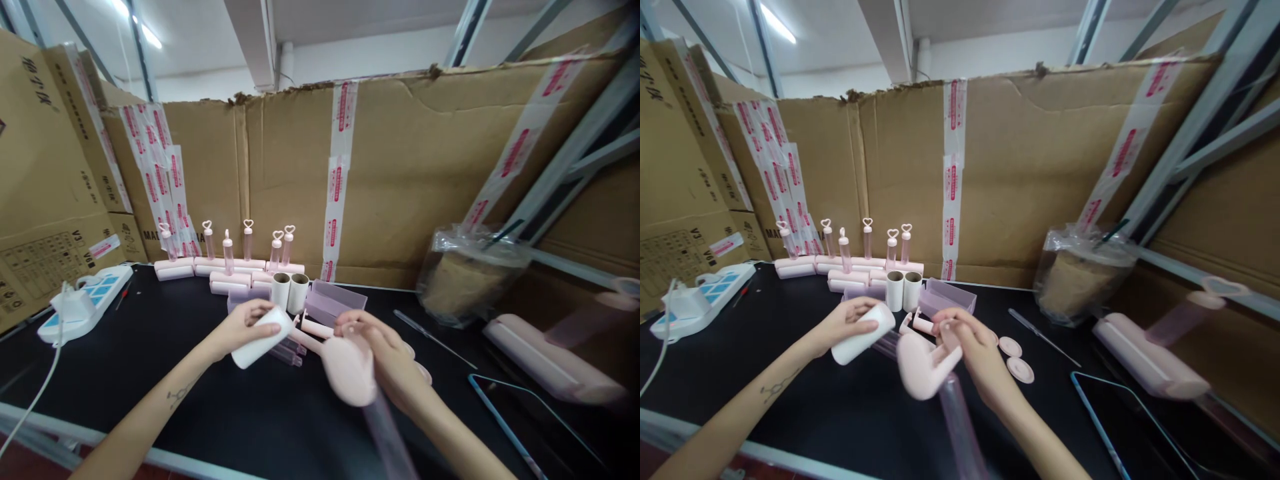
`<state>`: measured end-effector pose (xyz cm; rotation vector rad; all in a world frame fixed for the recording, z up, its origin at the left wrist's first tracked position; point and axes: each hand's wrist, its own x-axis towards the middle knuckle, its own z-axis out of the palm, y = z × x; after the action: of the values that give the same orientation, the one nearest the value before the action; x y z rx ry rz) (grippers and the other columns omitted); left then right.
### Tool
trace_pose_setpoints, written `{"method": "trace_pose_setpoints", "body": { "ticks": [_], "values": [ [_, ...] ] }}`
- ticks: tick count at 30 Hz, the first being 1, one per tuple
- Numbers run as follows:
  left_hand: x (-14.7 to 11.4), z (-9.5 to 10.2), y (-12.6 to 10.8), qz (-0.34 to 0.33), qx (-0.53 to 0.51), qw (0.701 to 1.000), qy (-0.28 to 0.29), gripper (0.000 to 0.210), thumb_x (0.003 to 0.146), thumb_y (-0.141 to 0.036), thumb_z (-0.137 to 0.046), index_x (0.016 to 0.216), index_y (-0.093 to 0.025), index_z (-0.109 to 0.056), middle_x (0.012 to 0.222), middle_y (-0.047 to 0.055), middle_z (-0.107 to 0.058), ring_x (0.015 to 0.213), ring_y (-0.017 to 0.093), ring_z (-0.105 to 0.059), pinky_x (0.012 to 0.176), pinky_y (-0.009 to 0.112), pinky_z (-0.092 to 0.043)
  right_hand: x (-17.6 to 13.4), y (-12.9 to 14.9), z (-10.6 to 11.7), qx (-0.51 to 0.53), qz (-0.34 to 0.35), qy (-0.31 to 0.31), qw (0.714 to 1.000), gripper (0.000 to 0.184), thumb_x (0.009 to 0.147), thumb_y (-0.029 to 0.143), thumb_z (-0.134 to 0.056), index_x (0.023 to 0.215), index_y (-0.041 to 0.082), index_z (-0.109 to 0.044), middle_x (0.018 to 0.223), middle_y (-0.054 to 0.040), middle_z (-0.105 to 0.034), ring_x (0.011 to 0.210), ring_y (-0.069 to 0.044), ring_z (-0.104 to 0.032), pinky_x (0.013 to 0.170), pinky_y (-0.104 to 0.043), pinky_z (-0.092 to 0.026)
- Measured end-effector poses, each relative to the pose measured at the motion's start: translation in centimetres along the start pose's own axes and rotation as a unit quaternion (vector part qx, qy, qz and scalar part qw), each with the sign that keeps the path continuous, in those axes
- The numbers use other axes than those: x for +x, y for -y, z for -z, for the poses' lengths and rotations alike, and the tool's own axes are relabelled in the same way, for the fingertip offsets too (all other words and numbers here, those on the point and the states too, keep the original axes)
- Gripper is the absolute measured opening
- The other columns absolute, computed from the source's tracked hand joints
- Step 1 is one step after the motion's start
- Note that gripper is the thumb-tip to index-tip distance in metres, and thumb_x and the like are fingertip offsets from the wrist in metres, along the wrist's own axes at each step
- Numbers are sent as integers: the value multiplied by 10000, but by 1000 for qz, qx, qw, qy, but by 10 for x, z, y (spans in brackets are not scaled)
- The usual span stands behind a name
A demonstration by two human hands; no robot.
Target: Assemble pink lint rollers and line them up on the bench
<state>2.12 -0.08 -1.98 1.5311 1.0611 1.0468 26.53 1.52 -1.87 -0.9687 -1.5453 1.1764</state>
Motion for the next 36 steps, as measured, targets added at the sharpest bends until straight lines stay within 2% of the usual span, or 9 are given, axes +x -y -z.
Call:
{"method": "trace_pose_setpoints", "body": {
  "ticks": [2, 5, 9, 12, 17, 20, 27, 32, 36],
  "values": [
    [-2, -3, 2, -33, 153, 987, 32, 450, 617, -397, -734, 993, -176, -626, 965, 51, -661, 877, 209, -612, 803, 313, -463, 2, 3, 5, 32, -12, -52, 998, 178, 760, 320, -422, 814, 201, -542, 667, 0, -537, 503, -138, -470, 462, -253, -340],
    [-6, -13, 7, -87, 328, 939, 65, 488, 617, -447, -718, 1059, -262, -622, 1002, 11, -647, 922, 217, -601, 842, 324, -434, 3, 6, 8, 43, 2, -112, 993, 153, 741, 322, -428, 775, 216, -532, 622, 19, -508, 479, -130, -432, 445, -244, -323],
    [-10, -21, 10, -142, 443, 881, 85, 535, 674, -489, -656, 1168, -311, -556, 1040, 9, -618, 925, 211, -602, 826, 325, -434, 3, 7, 5, 56, -9, -116, 992, 96, 725, 275, -437, 743, 218, -512, 607, 28, -494, 467, -116, -404, 427, -227, -303],
    [-9, -16, 8, -167, 415, 892, 59, 508, 683, -490, -654, 1142, -292, -564, 1048, 9, -629, 928, 196, -605, 815, 299, -445, 4, 4, 5, 36, -5, -92, 995, 122, 744, 269, -431, 812, 213, -514, 660, 19, -525, 514, -122, -451, 456, -229, -334],
    [-6, 1, 3, -189, 311, 924, -119, 439, 720, -432, -647, 1098, -222, -572, 1069, 47, -630, 948, 199, -595, 815, 286, -457, 4, 1, 1, -95, 5, -10, 995, 173, 778, 347, -451, 866, 207, -503, 682, 9, -583, 566, -140, -496, 516, -248, -371],
    [-5, 4, 2, -186, 280, 927, -168, 419, 731, -410, -642, 1093, -212, -575, 1075, 53, -627, 948, 204, -591, 811, 290, -461, 0, -4, -6, -184, 29, 68, 980, 231, 836, 394, -426, 831, 196, -545, 710, -8, -599, 631, -151, -519, 581, -263, -392],
    [-4, -1, 4, -169, 256, 940, -151, 412, 711, -396, -662, 1075, -214, -596, 1072, 55, -637, 960, 222, -593, 844, 317, -459, -8, -21, -14, -283, 76, 167, 941, 254, 922, 357, -352, 827, 212, -537, 792, -16, -600, 753, -168, -554, 714, -301, -432],
    [-2, -6, 11, -138, 242, 952, -124, 428, 716, -408, -656, 1087, -209, -579, 1061, 56, -637, 927, 210, -604, 819, 312, -473, -8, -29, -20, -357, 136, 163, 910, 201, 907, 253, -386, 796, 213, -550, 869, -52, -590, 833, -195, -565, 763, -325, -441],
    [-1, -9, 16, -157, 282, 940, -109, 442, 715, -424, -657, 1101, -226, -574, 1049, 39, -634, 938, 199, -604, 829, 297, -473, -7, -29, -23, -397, 148, 144, 894, 155, 874, 210, -434, 801, 208, -572, 882, -63, -604, 849, -222, -587, 751, -345, -452]
  ]
}}
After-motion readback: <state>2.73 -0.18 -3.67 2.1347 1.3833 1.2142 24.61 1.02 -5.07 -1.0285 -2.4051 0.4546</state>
